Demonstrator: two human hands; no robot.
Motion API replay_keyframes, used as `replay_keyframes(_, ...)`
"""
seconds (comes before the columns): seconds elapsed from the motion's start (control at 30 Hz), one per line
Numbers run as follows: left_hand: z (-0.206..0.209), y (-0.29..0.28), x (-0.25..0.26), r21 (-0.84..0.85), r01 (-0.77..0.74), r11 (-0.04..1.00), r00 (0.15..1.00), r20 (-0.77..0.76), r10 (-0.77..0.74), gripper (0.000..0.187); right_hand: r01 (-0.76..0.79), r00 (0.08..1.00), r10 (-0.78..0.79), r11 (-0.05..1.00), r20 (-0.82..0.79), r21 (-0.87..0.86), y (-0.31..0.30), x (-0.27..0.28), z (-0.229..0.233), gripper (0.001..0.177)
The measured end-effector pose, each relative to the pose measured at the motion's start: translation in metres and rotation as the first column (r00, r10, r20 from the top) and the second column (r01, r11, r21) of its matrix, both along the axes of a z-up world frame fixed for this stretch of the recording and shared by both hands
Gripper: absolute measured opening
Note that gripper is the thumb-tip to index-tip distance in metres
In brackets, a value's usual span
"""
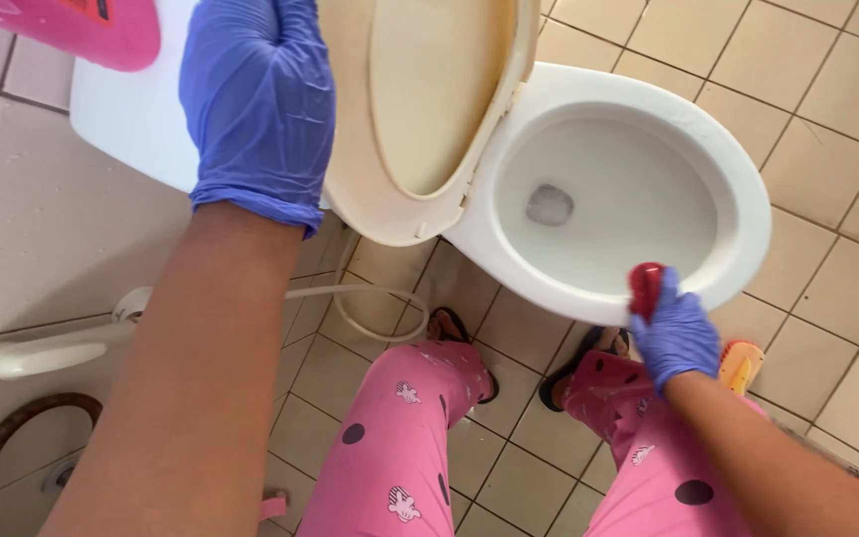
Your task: The person scrubs the toilet seat and lid with a red brush, applies pink cleaning liquid from a bottle, and continues scrubbing the seat, lid, and rim. The person wears blue gloves and pink polka-dot pants while cleaning.
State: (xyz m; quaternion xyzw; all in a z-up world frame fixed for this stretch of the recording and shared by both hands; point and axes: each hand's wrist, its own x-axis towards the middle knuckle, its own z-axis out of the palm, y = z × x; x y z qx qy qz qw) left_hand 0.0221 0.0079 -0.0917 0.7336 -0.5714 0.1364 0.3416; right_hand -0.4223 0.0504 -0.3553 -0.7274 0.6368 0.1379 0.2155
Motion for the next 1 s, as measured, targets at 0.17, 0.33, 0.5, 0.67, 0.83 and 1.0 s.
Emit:
replay_keyframes(0.17, 0.006, 0.005, -0.016, -0.127, -0.002, 0.992, 1.000, -0.029, -0.001, 0.028, 0.309, 0.950, -0.309, 0.951, -0.030, -0.024, -0.016, -0.025, -0.014, 0.087)
replay_keyframes(0.33, 0.001, 0.032, -0.034, -0.091, 0.065, 0.994, 0.986, -0.146, -0.077, 0.020, 0.255, 0.961, -0.273, 0.927, 0.030, 0.275, 0.012, 0.108, 0.028, 0.069)
replay_keyframes(0.5, -0.016, 0.075, -0.056, -0.069, 0.123, 0.990, 0.794, -0.592, -0.139, 0.063, 0.191, 0.975, -0.222, 0.875, 0.017, 0.444, -0.019, 0.155, 0.006, 0.056)
replay_keyframes(0.67, -0.018, 0.110, -0.102, 0.092, -0.253, 0.963, 0.802, -0.538, 0.262, 0.065, 0.073, 0.957, 0.084, 0.857, -0.277, 0.510, -0.066, 0.047, 0.022, 0.055)
replay_keyframes(0.83, -0.040, 0.134, -0.134, 0.237, -0.385, 0.892, 0.613, -0.657, 0.439, 0.041, -0.052, 0.875, 0.225, 0.924, -0.428, 0.379, -0.100, -0.017, -0.006, 0.067)
replay_keyframes(1.0, -0.086, 0.159, -0.150, 0.501, -0.103, 0.860, 0.490, -0.726, 0.482, 0.030, 0.163, 0.983, -0.101, 0.857, -0.151, 0.488, -0.042, 0.075, 0.001, 0.074)
